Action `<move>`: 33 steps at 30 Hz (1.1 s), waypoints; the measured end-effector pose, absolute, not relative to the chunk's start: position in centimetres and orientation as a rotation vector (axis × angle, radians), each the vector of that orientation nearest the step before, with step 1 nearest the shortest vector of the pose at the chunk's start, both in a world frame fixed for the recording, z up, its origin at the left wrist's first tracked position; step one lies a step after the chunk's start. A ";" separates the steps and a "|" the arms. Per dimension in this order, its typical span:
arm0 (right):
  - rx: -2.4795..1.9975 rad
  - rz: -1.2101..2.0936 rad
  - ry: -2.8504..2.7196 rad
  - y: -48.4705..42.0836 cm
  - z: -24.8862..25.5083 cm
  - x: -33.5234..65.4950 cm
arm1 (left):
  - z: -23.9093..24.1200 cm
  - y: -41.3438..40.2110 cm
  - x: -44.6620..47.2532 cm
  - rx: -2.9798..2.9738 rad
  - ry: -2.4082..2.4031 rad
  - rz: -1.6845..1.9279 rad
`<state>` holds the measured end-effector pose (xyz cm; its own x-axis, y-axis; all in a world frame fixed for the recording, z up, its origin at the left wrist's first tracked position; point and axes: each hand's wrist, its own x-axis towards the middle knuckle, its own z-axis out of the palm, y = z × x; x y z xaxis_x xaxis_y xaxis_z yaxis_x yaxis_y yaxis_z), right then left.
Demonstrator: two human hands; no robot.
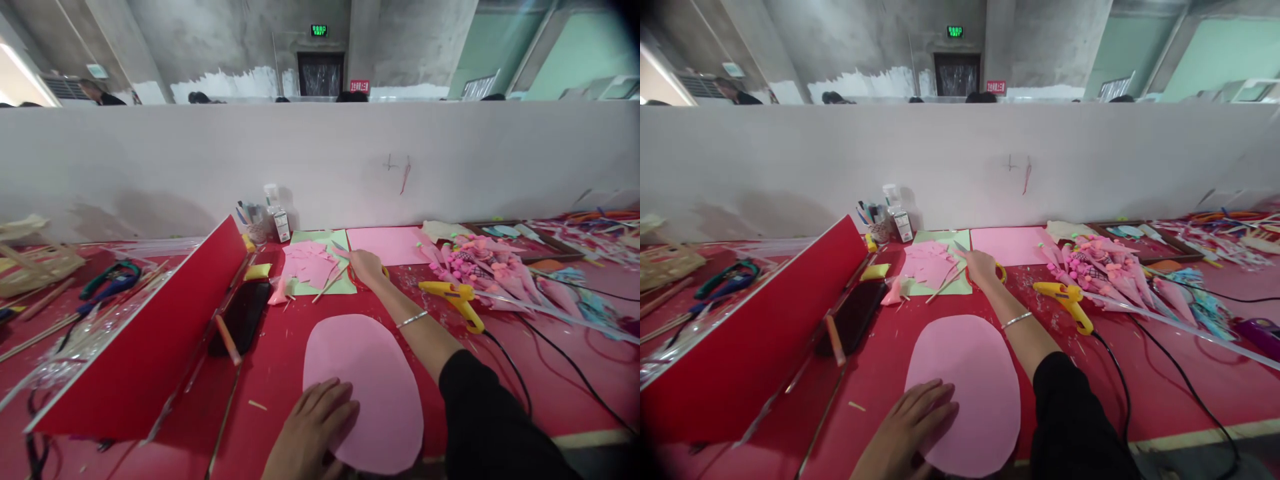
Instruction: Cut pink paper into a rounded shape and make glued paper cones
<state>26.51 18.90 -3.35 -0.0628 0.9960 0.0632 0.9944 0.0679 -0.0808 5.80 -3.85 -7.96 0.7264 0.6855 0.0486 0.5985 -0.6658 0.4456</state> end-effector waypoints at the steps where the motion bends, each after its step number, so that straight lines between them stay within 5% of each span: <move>1: -2.060 0.000 -2.213 19.1 -3.0 26.4 | -8.0 -3.8 5.8 2.534 0.987 0.295; 16: -1.516 0.263 -2.490 16.6 -1.3 21.9 | -8.3 -4.1 5.8 2.568 1.040 0.292; 23: -1.091 0.899 -2.738 4.4 1.8 29.5 | -8.4 -4.4 5.6 2.517 1.049 0.319; 27: -1.032 1.392 -2.622 -1.3 0.2 33.0 | -7.3 -4.4 5.5 2.409 1.053 0.360; 33: -1.220 1.240 -2.190 -4.3 -4.6 33.3 | -5.4 -4.7 6.1 2.301 1.132 0.266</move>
